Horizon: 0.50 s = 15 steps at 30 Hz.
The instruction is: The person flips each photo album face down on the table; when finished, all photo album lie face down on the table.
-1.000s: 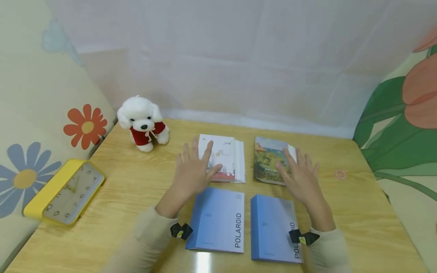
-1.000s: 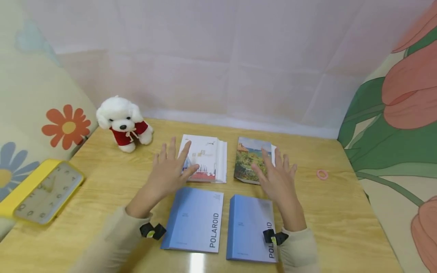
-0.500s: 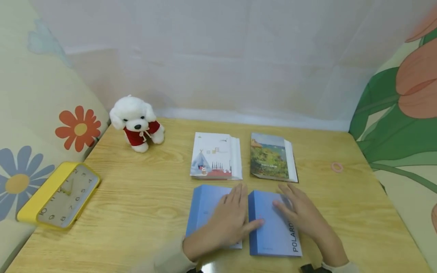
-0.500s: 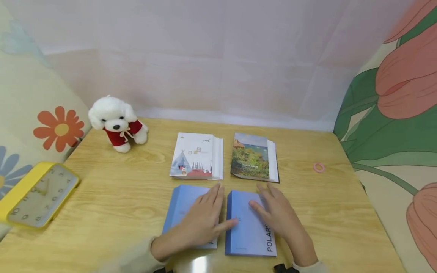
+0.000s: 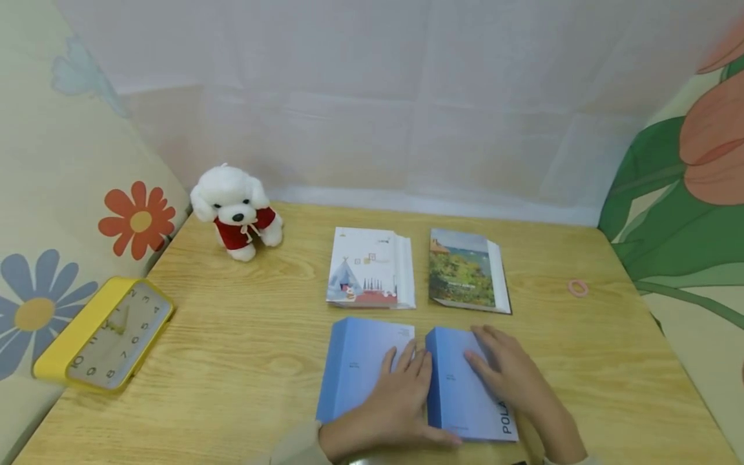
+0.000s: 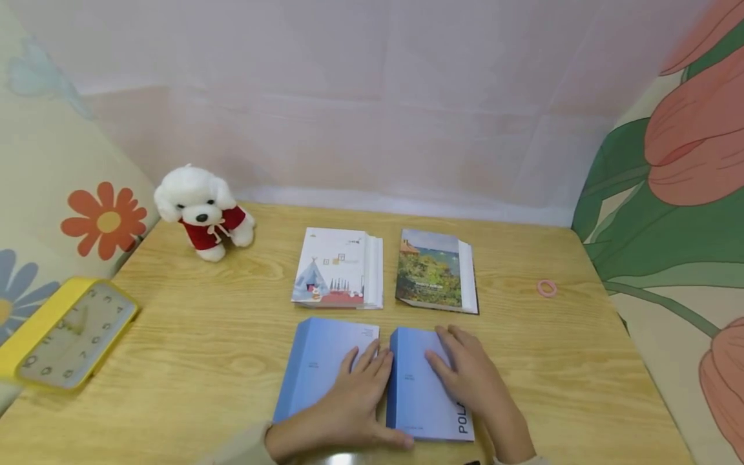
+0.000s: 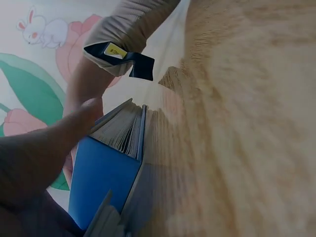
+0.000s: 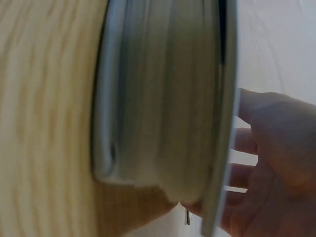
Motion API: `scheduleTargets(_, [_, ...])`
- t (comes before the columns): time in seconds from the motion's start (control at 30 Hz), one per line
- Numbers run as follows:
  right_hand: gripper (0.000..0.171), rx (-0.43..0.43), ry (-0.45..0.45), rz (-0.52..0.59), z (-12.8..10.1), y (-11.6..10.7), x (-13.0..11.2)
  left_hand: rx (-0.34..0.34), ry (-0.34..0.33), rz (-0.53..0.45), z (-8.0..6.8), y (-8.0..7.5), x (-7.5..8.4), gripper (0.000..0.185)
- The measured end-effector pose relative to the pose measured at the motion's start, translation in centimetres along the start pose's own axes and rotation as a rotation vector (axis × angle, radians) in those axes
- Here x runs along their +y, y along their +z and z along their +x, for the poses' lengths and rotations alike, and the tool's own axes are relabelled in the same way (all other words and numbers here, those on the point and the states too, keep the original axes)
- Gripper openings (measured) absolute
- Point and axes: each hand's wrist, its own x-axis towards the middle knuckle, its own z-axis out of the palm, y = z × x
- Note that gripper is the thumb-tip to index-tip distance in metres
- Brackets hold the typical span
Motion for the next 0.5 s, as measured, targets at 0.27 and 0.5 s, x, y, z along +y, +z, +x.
scheduleTargets(0.27, [0.054,0.021,0.036,0.039,-0.1,0.4,-0.6,0.022,0.035,0.105,0.0,0.8,0.1,0.120])
scheduleTargets(0.5, [0.054,0.035,0.032,0.133,-0.1,0.7,-1.3,-0.003,0.102,-0.159,-0.5,-0.1,0.1,0.108])
